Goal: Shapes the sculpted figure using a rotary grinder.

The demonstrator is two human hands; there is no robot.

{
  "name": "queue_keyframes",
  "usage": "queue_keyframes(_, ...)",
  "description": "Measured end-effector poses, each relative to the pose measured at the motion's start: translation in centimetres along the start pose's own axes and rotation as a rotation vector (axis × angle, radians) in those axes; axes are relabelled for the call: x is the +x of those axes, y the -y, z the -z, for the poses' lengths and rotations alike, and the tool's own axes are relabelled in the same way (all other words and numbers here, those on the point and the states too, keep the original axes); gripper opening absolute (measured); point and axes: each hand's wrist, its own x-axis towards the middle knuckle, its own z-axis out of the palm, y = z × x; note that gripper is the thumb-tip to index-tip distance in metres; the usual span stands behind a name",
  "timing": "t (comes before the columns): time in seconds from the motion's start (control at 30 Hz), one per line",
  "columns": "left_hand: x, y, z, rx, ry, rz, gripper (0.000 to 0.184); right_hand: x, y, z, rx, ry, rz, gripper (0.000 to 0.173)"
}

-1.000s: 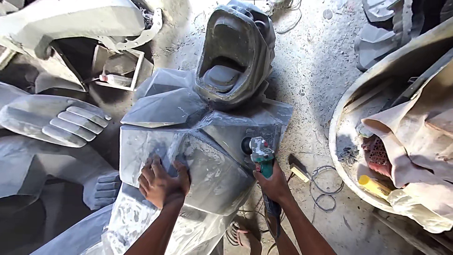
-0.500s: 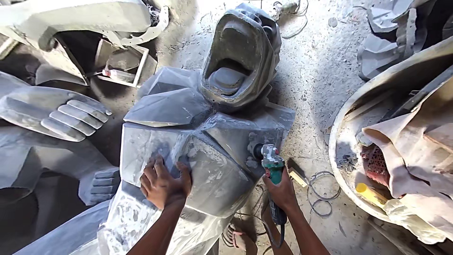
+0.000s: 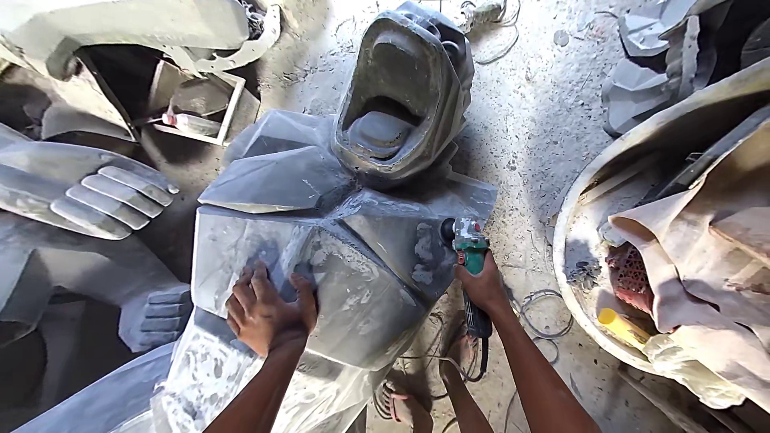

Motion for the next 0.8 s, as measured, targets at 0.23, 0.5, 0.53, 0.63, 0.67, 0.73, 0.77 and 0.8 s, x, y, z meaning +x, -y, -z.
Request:
queue_keyframes(0.23,0.1,-0.1,0.3,-0.007,0.018,0.007,0.082,-1.2,1.1,-0.7,0.066,0.162,0.114,0.081)
queue_keyframes(0.5,0.1,-0.2,0.4,0.000,0.028,0.017,0.080,3.2,-2.0,1.7,-0.028,-0.080,-0.014,0.080)
queue_keyframes(0.53,0.0,-0.3,0.6,-0.012,0.036,0.012,0.079,3.2,-2.2,1.9,-0.031,-0.069,0.000,0.081)
queue_keyframes(0.63,0.0,-0.1,0.4,-0.015,0.027,0.009,0.079,1.3,-1.9,1.4,-0.044,0.027,0.064,0.083)
queue_keyframes(0.67,0.0,0.0,0.3,-0.011,0.025,0.010,0.080,0.5,-1.4,1.0,-0.042,0.064,0.077,0.083)
queue_keyframes(0.73,0.1,0.0,0.3,-0.010,0.026,0.015,0.080,-0.9,-0.7,0.2,0.010,0.129,0.096,0.082)
queue_keyframes(0.77,0.1,-0.1,0.3,-0.012,0.029,0.015,0.080,-1.3,-0.6,-0.2,0.046,0.147,0.100,0.081)
queue_keyframes(0.8,0.0,-0.1,0.4,-0.014,0.031,0.014,0.080,-1.5,-0.5,-0.5,0.070,0.153,0.096,0.081)
